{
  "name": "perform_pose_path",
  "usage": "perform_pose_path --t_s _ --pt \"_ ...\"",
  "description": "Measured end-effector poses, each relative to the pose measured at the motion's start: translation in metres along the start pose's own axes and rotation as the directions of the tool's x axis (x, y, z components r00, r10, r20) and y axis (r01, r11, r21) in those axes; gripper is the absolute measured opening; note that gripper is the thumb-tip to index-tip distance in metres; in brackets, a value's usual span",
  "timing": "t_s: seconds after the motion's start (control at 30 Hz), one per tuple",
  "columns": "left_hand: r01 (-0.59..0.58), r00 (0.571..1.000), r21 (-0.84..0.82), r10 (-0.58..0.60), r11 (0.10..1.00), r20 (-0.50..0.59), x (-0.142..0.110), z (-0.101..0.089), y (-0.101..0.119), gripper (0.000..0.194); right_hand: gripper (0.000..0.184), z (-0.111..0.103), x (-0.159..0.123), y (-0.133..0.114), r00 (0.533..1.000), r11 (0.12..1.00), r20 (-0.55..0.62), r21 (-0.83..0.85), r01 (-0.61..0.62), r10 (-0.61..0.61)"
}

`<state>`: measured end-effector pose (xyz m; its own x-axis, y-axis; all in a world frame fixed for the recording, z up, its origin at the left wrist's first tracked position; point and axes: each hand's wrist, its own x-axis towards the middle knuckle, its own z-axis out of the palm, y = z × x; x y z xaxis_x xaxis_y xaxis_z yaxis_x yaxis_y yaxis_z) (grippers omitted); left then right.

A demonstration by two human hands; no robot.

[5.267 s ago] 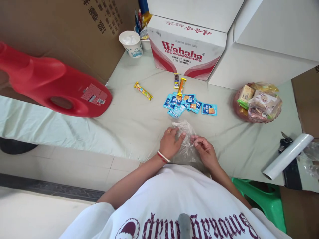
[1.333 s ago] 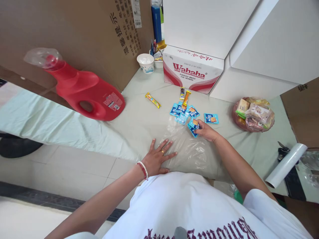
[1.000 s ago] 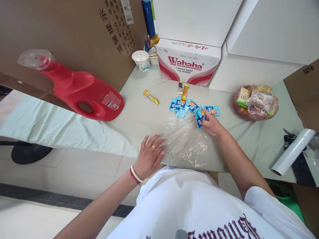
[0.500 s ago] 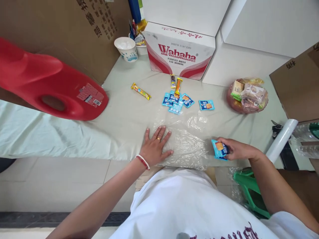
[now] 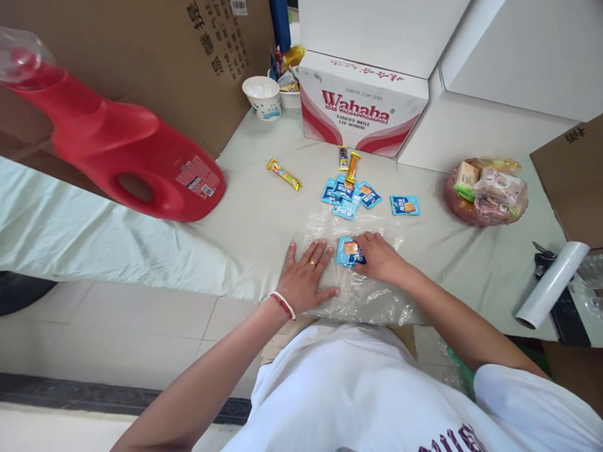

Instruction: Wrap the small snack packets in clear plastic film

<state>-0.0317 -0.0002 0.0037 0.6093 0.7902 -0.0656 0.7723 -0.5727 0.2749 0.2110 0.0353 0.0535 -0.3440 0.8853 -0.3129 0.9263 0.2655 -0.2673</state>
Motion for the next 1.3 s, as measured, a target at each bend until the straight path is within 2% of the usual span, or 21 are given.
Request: perform_pose_path --t_s 0.07,0.13,0.2,0.27,0.47,0.67,0.83,1.0,1.1,1.2,1.3 --pt "0.012 1.0 -0.005 -0.012 1.0 0.0 0.0 0.0 0.0 0.099 0.049 0.003 -0.002 0.015 1.0 0.999 -0.029 -0.042 -0.006 0.005" --pt "0.018 1.0 -0.006 -0.018 1.0 -0.002 0.001 0.001 0.0 0.101 0.058 0.003 -0.006 0.026 0.998 0.999 -0.063 -0.038 -0.009 0.007" --pt "0.017 1.0 -0.01 -0.017 1.0 -0.004 0.001 0.001 -0.001 0.101 0.071 0.003 -0.009 0.028 0.995 1.0 -0.094 -0.025 0.015 -0.018" --pt "0.015 1.0 -0.013 -0.015 1.0 -0.004 0.0 0.002 -0.001 0.1 0.076 0.005 -0.011 0.024 0.993 0.998 -0.101 -0.037 0.057 -0.061" --pt "0.014 1.0 -0.008 -0.014 1.0 -0.013 0.0 0.002 -0.001 0.099 0.065 0.001 -0.014 0.01 0.992 0.986 -0.037 -0.12 0.115 -0.12" --pt "0.008 1.0 -0.025 -0.008 1.0 -0.008 0.0 0.002 -0.001 0.099 0.067 -0.003 -0.018 0.012 0.99 0.988 -0.07 -0.108 0.112 -0.12" --pt "0.009 1.0 -0.03 -0.009 1.0 -0.002 0.0 0.002 -0.001 0.097 0.066 -0.002 -0.019 0.012 0.995 0.986 -0.007 -0.134 0.1 -0.102" --pt "0.009 1.0 -0.019 -0.009 1.0 -0.013 0.0 0.003 -0.002 0.096 0.057 -0.007 -0.018 0.018 0.996 0.987 -0.025 -0.137 0.087 -0.091" --pt "0.001 0.999 -0.012 -0.001 1.0 -0.036 0.0 0.003 -0.002 0.095 0.05 -0.01 -0.017 0.02 0.989 0.977 -0.011 -0.152 0.147 -0.15" --pt "0.001 0.999 -0.003 -0.001 1.0 -0.052 0.0 0.003 0.0 0.094 0.054 -0.008 -0.016 0.019 0.971 0.96 -0.018 -0.153 0.233 -0.238" --pt "0.004 0.998 0.008 -0.004 1.0 -0.064 0.0 0.002 0.001 0.094 0.066 -0.001 -0.018 0.015 0.965 0.96 -0.068 -0.143 0.241 -0.252"
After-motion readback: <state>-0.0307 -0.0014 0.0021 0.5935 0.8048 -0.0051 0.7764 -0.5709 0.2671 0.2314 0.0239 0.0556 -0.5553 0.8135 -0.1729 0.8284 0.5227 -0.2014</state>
